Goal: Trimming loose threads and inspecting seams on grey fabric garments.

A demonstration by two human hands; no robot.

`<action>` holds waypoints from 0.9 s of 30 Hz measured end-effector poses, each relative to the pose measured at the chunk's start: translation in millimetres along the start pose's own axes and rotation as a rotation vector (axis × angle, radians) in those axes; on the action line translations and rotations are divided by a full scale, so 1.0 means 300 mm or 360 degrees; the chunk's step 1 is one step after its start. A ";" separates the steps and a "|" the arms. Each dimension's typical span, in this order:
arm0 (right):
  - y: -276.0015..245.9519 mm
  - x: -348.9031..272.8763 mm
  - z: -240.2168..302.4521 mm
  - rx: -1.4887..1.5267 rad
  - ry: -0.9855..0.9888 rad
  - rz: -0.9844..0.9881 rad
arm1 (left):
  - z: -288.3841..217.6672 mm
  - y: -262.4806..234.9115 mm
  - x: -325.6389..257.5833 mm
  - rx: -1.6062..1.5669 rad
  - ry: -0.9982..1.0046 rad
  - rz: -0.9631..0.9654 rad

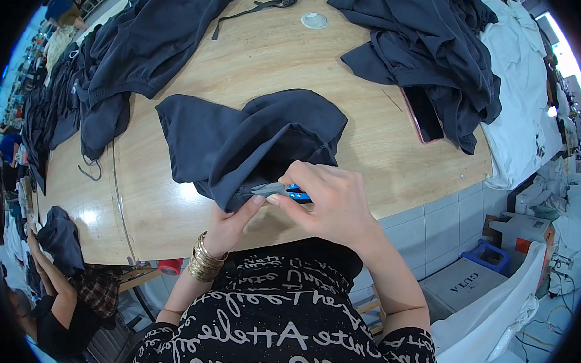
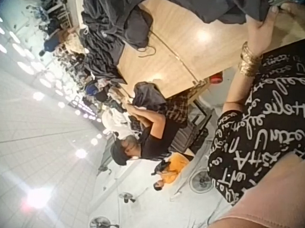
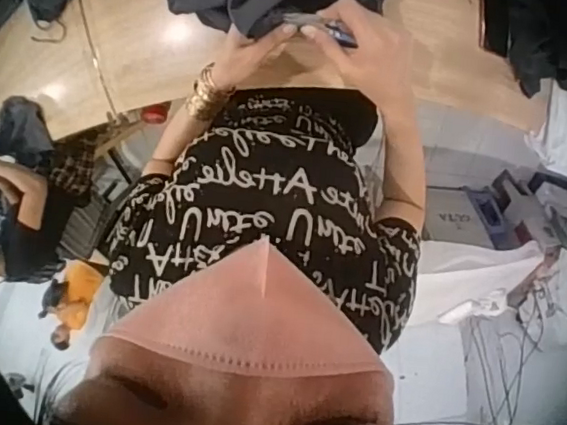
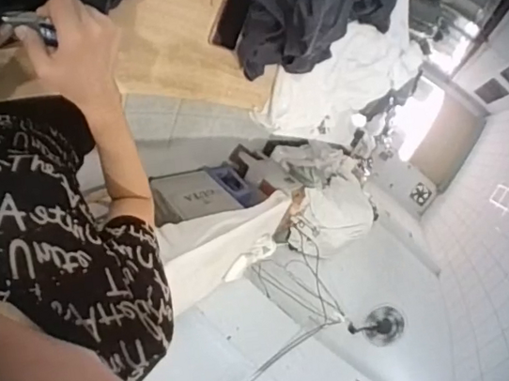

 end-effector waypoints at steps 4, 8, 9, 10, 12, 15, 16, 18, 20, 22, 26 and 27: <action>0.002 -0.003 -0.003 -0.0001 -0.0005 0.0003 | -0.005 0.002 0.000 -0.0023 0.0026 -0.0005; 0.003 -0.005 -0.004 -0.0014 -0.0007 0.0018 | -0.007 0.000 -0.002 0.0037 0.0033 -0.0014; 0.004 -0.005 -0.004 -0.0015 -0.0009 0.0020 | -0.003 0.001 -0.003 0.0017 0.0011 -0.0011; 0.004 -0.006 -0.005 -0.0016 -0.0011 0.0022 | 0.001 0.001 -0.003 -0.0002 -0.0010 -0.0008; 0.003 -0.006 -0.002 -0.0010 -0.0012 0.0005 | 0.005 0.000 -0.002 -0.0004 -0.0020 -0.0005; 0.004 -0.001 0.006 -0.0014 -0.0027 -0.0003 | 0.008 -0.003 -0.003 0.0040 -0.0013 -0.0002; 0.006 0.001 0.010 -0.0023 -0.0041 0.0007 | 0.006 -0.004 -0.003 0.0087 0.0006 -0.0002; 0.007 0.004 0.015 -0.0030 -0.0052 0.0015 | 0.005 -0.002 -0.004 0.0085 0.0020 -0.0006; 0.009 0.005 0.017 -0.0036 -0.0064 0.0023 | 0.004 -0.004 -0.005 0.0082 0.0034 -0.0010; 0.008 0.005 0.017 -0.0026 -0.0063 0.0021 | 0.005 -0.001 -0.005 0.0087 0.0038 0.0015; 0.006 0.005 0.017 -0.0023 -0.0057 0.0016 | 0.000 0.001 -0.007 0.0099 0.0046 0.0005; 0.009 0.005 0.014 -0.0014 -0.0035 0.0040 | 0.004 0.001 -0.008 0.0078 0.0028 0.0010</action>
Point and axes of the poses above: each hand's wrist, its own x-axis towards the middle knuckle, its own y-axis out of the palm, z = x × y, the point moved 10 cm from there along x, towards the middle knuckle, and after that the axes turned 1 degree about x, right-handed, at the moved point
